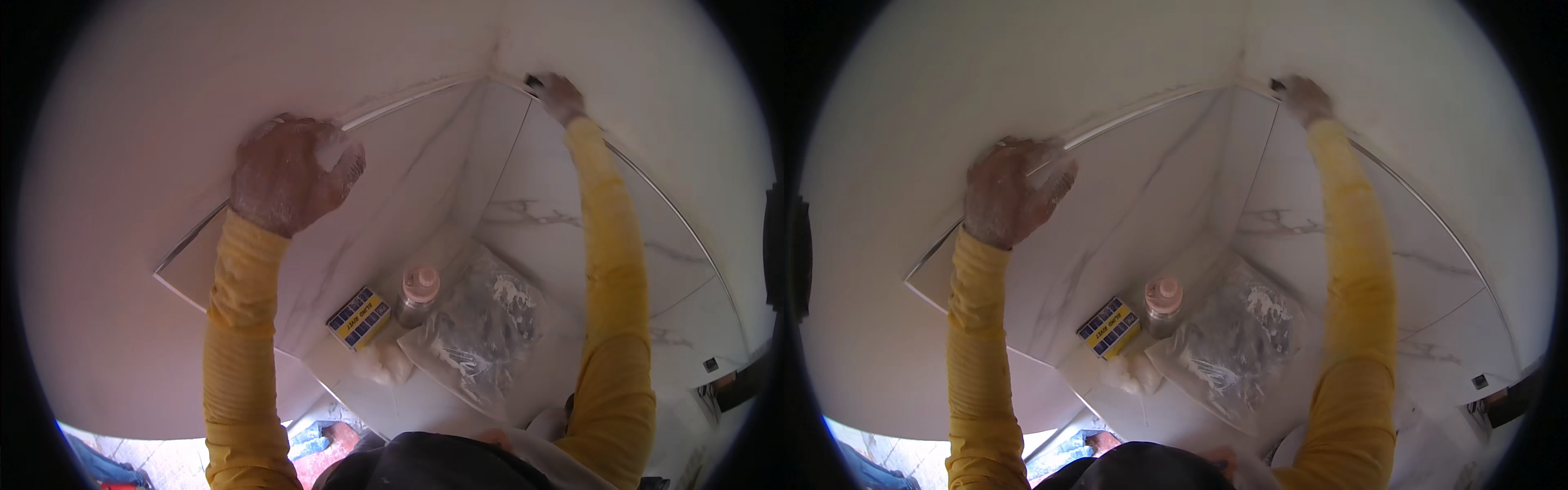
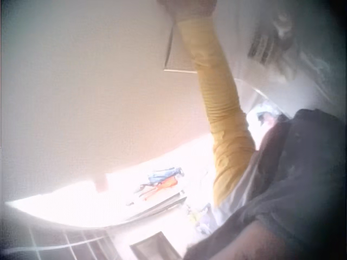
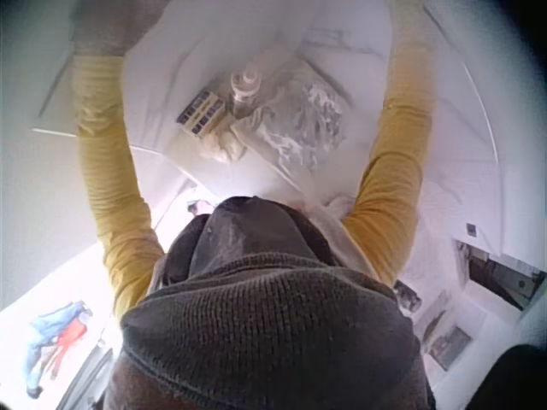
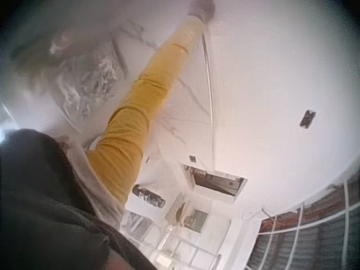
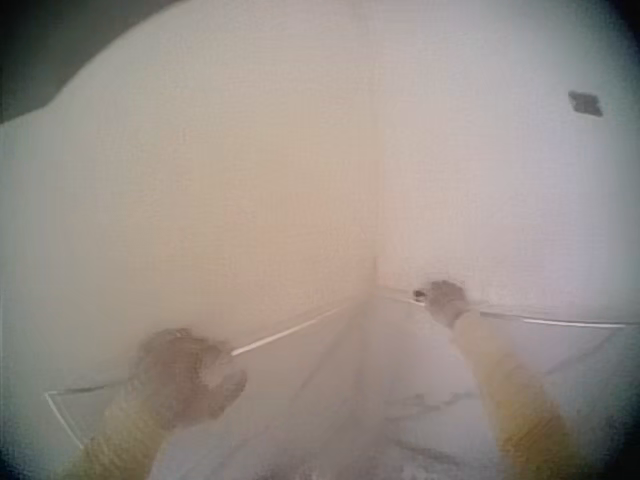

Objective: The person installs a metal trim strip along the corner of a tiled wall using a small black tool to press and align the piece. They repeatedly adjust the trim along the seam and smooth it into place while working on a ladder.

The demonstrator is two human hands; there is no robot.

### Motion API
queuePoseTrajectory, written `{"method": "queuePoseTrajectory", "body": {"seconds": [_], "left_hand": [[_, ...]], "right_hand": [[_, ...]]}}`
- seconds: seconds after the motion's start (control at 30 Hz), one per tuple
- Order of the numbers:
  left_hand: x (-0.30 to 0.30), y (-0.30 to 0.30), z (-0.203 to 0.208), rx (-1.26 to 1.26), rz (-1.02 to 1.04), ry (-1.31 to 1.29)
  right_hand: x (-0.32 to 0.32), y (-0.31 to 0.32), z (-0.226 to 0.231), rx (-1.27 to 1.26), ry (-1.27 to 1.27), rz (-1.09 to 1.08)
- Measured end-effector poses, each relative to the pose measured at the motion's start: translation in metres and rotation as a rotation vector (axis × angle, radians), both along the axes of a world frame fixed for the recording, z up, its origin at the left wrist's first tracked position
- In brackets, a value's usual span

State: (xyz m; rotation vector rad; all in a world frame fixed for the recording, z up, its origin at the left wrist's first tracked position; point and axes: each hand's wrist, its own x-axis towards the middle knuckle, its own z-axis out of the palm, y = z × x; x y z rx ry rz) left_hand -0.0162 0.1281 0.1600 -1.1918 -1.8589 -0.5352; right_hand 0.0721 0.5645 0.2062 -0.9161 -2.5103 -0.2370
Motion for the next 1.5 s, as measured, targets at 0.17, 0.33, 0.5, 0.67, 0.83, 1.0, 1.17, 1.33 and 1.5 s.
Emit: {"method": "queuePoseTrajectory", "body": {"seconds": [0.17, 0.33, 0.5, 0.67, 0.83, 1.0, 1.17, 1.33, 1.5], "left_hand": [[0.002, 0.009, -0.006, 0.062, -0.096, 0.069], [0.004, 0.01, -0.002, 0.054, -0.101, 0.019], [-0.003, 0.013, -0.001, 0.117, -0.136, 0.073], [0.0, 0.011, 0.001, 0.094, -0.086, -0.005], [0.002, 0.011, 0.0, 0.088, -0.115, 0.022], [0.003, 0.013, 0.0, 0.056, -0.058, -0.002], [0.0, -0.008, 0.006, -0.033, 0.027, 0.006], [0.001, 0.014, 0.002, -0.012, -0.019, -0.063], [0.014, 0.005, 0.016, -0.111, 0.068, -0.06]], "right_hand": [[-0.1, 0.05, 0.019, -0.004, -0.135, -0.026], [-0.113, 0.069, 0.026, 0.06, -0.281, 0.12], [-0.117, 0.06, 0.023, 0.089, -0.322, 0.021], [-0.092, 0.045, 0.032, 0.088, -0.313, -0.025], [-0.094, 0.027, 0.006, 0.022, -0.166, -0.038], [-0.033, 0.032, 0.003, -0.031, -0.181, -0.128], [0.139, 0.067, -0.013, 0.039, -0.153, -0.142], [0.471, 0.15, -0.01, -0.061, 0.045, -0.271], [0.405, 0.108, -0.039, 0.16, 0.183, -0.061]]}}
